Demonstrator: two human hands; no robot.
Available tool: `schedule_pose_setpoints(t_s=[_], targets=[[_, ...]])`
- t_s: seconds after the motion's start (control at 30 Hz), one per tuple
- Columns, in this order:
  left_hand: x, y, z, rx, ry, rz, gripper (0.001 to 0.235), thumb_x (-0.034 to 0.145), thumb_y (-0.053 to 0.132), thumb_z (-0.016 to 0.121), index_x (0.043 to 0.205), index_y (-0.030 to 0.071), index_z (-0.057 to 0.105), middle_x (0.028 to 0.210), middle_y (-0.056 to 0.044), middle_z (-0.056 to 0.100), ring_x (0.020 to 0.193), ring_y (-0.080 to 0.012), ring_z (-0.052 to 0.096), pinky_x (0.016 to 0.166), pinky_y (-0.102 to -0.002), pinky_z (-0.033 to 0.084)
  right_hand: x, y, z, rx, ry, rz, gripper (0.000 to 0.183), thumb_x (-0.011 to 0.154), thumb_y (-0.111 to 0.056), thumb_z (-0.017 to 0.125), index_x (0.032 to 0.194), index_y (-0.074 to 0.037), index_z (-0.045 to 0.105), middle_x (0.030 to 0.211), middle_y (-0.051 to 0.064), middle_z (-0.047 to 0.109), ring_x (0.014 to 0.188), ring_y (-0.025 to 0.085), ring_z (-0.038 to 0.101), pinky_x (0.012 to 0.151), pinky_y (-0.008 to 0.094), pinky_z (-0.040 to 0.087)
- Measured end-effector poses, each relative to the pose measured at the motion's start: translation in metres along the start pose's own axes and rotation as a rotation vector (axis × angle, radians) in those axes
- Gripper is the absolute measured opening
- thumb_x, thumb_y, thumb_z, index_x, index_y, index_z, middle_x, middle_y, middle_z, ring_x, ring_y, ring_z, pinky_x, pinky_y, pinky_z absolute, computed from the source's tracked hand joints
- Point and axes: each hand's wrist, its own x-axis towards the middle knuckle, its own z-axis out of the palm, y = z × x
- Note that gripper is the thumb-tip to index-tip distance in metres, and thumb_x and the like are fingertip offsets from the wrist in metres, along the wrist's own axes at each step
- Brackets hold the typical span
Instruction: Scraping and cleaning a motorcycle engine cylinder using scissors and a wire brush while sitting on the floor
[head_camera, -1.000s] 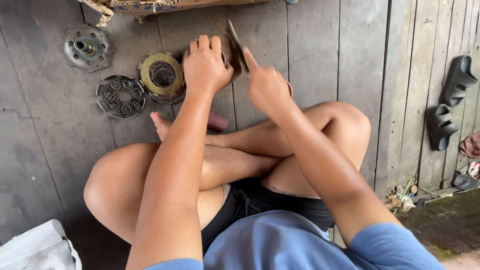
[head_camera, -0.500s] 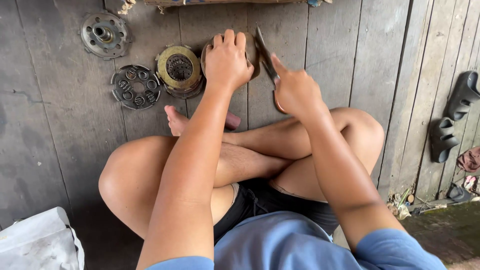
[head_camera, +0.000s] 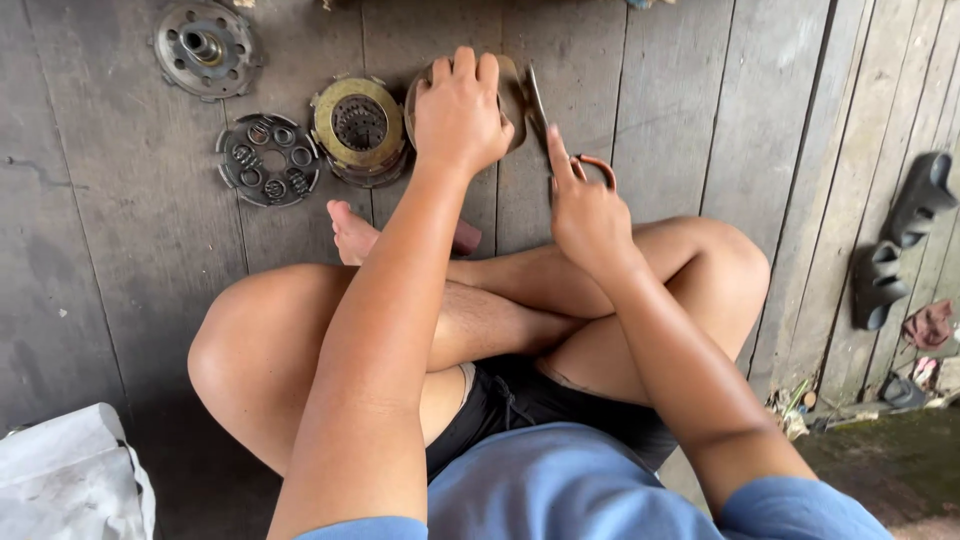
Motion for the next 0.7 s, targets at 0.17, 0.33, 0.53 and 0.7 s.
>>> schedule_pose_setpoints(t_s=[0.17,0.33,0.53,0.7], targets=[[0.002,0.0,-0.004,-0.001,-0.011,0.011,0.047,0.069,0.027,0.08,0.106,0.008,0.059,0.104,-0.013,0.058,0.086,-0.0332,0.062,0.069,-0.045,0.055,0.062,-0.013,-0.018,0.075,-0.065,0.121,0.076,0.094,-0.004,0.045,0.166,-0.013,0.023,0.077,0.026,0.069,0.058,0.043,0.066,0.058,0.056,0.053],[0.006,0.001,-0.004,0.019,0.013,0.011,0.047,0.068,0.03,0.08,0.104,0.009,0.059,0.103,-0.01,0.057,0.087,-0.0306,0.061,0.069,-0.045,0.057,0.01,0.004,-0.026,0.127,-0.06,0.075,0.073,0.098,-0.008,0.05,0.165,-0.012,0.023,0.079,0.024,0.071,0.059,0.044,0.067,0.052,0.056,0.053],[0.005,0.002,-0.014,0.022,-0.026,0.055,0.043,0.07,0.028,0.079,0.104,0.007,0.062,0.1,-0.011,0.061,0.084,-0.0294,0.064,0.067,-0.043,0.058,0.021,0.007,-0.015,0.151,-0.026,0.069,0.069,0.101,-0.012,0.054,0.164,-0.012,0.027,0.072,0.024,0.07,0.054,0.04,0.067,0.048,0.051,0.053],[0.003,0.0,-0.015,0.02,-0.017,0.041,0.049,0.066,0.027,0.081,0.105,0.007,0.061,0.102,-0.011,0.06,0.086,-0.0294,0.063,0.066,-0.041,0.057,0.05,0.007,-0.02,0.192,-0.043,0.112,0.071,0.096,-0.007,0.05,0.163,-0.021,0.031,0.077,0.023,0.071,0.057,0.038,0.068,0.053,0.053,0.056]])
